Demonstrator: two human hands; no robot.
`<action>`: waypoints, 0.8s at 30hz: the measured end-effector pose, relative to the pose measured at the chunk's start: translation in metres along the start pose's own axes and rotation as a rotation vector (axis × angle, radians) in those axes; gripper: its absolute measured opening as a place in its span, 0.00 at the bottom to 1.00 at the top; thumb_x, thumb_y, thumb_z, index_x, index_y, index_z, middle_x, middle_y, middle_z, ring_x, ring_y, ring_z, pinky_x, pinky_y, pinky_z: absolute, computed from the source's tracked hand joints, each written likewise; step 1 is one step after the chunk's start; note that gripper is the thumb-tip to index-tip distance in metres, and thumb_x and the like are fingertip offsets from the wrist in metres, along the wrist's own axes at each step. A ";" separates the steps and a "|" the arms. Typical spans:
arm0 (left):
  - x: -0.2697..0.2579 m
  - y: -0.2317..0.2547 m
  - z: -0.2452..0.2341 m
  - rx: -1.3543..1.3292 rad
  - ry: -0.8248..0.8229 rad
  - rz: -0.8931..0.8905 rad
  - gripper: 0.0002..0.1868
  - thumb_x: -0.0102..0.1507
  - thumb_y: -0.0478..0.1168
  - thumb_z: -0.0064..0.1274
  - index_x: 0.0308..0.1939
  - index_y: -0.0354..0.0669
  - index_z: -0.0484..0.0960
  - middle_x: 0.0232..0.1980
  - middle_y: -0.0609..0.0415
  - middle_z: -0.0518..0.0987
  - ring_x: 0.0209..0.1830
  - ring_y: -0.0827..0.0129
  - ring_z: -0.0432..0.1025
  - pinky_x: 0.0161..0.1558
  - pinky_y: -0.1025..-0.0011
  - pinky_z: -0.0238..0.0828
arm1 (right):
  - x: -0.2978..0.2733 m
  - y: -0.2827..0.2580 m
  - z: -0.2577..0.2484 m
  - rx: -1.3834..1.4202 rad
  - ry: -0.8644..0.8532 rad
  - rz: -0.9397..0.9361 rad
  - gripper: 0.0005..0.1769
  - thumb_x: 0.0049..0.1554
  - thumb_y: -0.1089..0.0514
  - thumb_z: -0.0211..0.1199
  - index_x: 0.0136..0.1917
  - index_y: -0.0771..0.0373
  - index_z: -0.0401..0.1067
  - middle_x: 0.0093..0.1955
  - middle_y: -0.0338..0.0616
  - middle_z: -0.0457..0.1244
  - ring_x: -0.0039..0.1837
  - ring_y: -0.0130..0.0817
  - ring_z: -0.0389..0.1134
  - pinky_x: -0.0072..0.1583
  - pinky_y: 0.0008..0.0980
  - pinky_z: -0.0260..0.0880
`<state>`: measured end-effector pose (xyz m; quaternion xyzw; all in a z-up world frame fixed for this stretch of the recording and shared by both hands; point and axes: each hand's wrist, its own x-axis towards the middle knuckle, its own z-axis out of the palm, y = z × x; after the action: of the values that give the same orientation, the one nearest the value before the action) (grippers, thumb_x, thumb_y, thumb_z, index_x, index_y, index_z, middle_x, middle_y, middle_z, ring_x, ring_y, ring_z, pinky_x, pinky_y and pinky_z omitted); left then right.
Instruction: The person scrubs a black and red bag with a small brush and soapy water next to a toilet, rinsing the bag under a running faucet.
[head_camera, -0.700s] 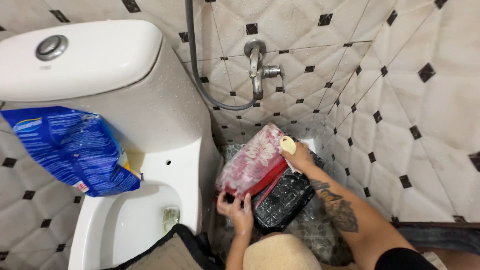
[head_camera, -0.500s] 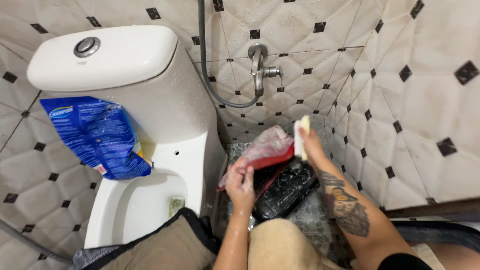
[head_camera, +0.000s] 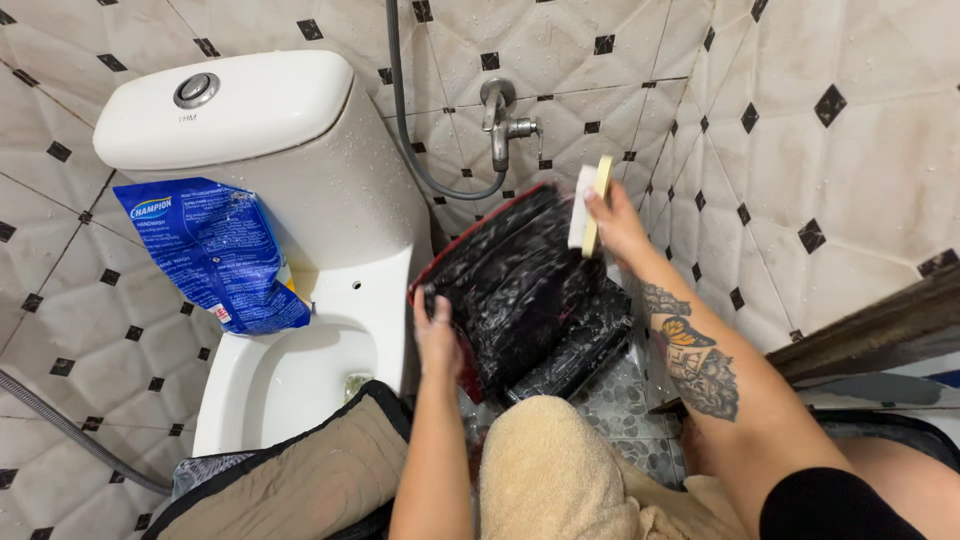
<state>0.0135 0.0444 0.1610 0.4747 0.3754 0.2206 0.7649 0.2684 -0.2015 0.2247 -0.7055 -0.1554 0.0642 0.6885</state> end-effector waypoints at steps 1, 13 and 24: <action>0.012 -0.036 -0.003 0.126 0.027 0.004 0.40 0.62 0.45 0.62 0.73 0.37 0.61 0.67 0.42 0.70 0.64 0.53 0.66 0.65 0.56 0.62 | 0.002 0.032 -0.002 0.009 -0.009 0.104 0.31 0.64 0.43 0.57 0.71 0.66 0.60 0.58 0.50 0.67 0.55 0.37 0.69 0.55 0.38 0.73; -0.004 -0.133 -0.029 0.716 0.224 0.063 0.24 0.63 0.53 0.60 0.53 0.38 0.83 0.50 0.39 0.84 0.50 0.52 0.78 0.54 0.60 0.71 | -0.050 0.204 0.001 -0.451 -0.217 0.360 0.35 0.59 0.36 0.66 0.63 0.69 0.74 0.56 0.54 0.66 0.52 0.45 0.71 0.53 0.43 0.73; -0.036 0.133 0.005 0.194 0.080 0.254 0.24 0.64 0.48 0.58 0.54 0.30 0.82 0.49 0.46 0.85 0.47 0.66 0.76 0.55 0.69 0.70 | 0.003 -0.017 -0.031 0.572 -0.115 0.424 0.39 0.58 0.33 0.52 0.72 0.59 0.60 0.60 0.51 0.67 0.57 0.41 0.72 0.54 0.49 0.75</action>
<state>-0.0024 0.0771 0.2940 0.5809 0.3620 0.2968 0.6659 0.2782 -0.2304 0.2431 -0.4960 -0.0199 0.2860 0.8196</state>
